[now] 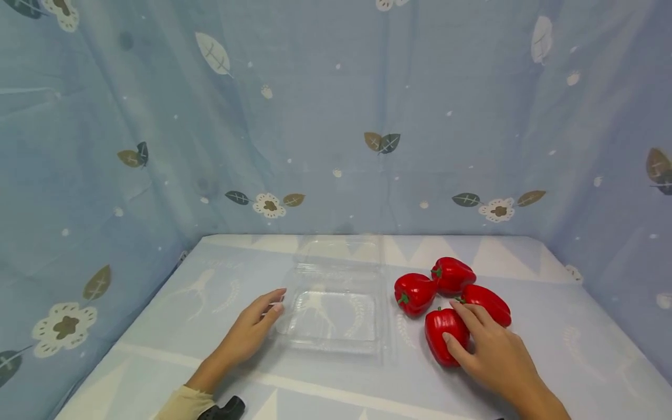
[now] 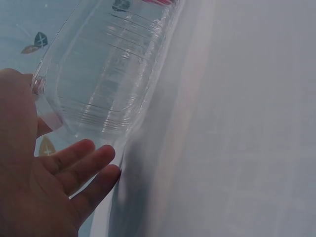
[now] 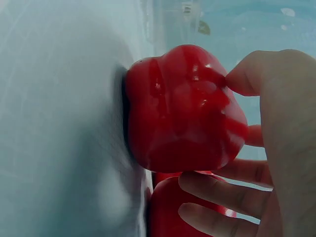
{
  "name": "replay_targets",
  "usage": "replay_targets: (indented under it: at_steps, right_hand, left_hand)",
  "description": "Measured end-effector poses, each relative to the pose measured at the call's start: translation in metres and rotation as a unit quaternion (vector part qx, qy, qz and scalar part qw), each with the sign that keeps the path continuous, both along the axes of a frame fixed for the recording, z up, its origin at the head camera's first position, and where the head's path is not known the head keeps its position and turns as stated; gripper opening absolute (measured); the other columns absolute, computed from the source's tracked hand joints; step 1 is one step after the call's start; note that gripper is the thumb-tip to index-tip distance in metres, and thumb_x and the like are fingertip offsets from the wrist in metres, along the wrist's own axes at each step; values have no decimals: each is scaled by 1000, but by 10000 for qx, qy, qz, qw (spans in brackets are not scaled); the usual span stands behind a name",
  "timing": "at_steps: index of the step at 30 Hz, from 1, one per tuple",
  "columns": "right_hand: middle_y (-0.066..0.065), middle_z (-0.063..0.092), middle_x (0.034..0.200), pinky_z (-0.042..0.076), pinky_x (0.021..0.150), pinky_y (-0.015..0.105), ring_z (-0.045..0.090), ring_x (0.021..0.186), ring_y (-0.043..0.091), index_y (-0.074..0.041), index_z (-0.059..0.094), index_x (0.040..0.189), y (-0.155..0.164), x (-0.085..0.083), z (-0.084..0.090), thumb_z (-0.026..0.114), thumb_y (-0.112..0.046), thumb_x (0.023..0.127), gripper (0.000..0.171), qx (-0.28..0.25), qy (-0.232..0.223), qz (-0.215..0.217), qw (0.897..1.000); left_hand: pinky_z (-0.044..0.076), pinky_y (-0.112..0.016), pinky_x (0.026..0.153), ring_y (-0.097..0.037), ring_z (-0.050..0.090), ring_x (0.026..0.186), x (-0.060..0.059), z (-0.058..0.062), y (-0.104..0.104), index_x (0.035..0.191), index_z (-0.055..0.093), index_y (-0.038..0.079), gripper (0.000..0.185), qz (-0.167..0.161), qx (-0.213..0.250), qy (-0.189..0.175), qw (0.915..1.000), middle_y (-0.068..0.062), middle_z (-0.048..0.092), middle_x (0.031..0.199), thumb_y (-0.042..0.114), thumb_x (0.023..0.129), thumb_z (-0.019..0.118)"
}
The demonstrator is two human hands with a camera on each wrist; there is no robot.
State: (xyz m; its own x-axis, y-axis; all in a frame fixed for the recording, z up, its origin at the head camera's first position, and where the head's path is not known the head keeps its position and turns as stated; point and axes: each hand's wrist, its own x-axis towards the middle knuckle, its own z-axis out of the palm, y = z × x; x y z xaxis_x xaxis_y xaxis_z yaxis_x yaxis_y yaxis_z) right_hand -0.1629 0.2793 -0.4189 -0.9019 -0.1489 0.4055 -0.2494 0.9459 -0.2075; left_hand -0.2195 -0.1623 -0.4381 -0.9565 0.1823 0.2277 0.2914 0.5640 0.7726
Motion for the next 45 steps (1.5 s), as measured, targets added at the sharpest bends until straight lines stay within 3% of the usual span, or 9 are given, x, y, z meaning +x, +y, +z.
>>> replay_targets:
  at_steps: [7,19,25,30,34,41,45]
  right_hand:
    - [20,58,120,55,61,54,62,92,37,-7,55,132,-1,-4,-2,82,-43,68,78,28,-103,150,9998]
    - [12,59,110,56,60,50,61,87,27,-7,50,122,0,-2,-2,80,-53,68,77,-367,-622,123,9973]
    - [6,62,101,55,56,31,56,77,16,-6,47,122,-5,-7,2,75,-56,73,75,-938,-1192,185,9883]
    - [5,62,97,49,53,21,52,70,13,-7,47,120,-6,-8,3,75,-55,73,73,-1102,-1272,205,9855]
    - [5,62,97,49,54,21,53,72,14,-7,47,119,-9,-11,4,74,-55,75,71,-1209,-1282,260,9840]
    - [14,60,113,57,63,34,60,91,25,-7,47,129,-10,-16,12,71,-46,83,65,-2255,-1610,307,9603]
    - [16,61,114,58,63,36,63,95,29,-5,49,127,-10,-18,16,69,-42,85,59,-2483,-1555,385,9554]
  left_hand:
    - [44,-45,97,-19,54,117,3,0,-1,144,41,27,50,-19,164,-236,9996,-4,52,135,47,98,45]
    - [41,-50,99,-25,50,122,0,-6,4,146,36,25,58,-248,331,-514,9978,-7,50,139,56,97,40]
    - [34,-50,106,-25,43,130,-2,-7,0,146,36,27,55,-243,426,-475,9977,-4,48,141,53,98,41]
    - [30,-51,108,-24,40,133,-2,-9,-3,146,37,26,56,-315,387,-549,9972,-3,47,142,54,98,39]
    - [32,-51,107,-24,41,132,-2,-8,-6,146,36,29,56,-286,302,-545,9976,-2,47,142,55,97,40]
    - [33,-49,107,-23,43,130,-1,-5,-7,147,33,35,51,-374,235,-420,9981,-4,48,142,49,99,41]
    - [33,-49,107,-22,41,132,0,-5,-7,147,30,37,51,-582,281,-534,9965,-4,45,144,49,99,41]
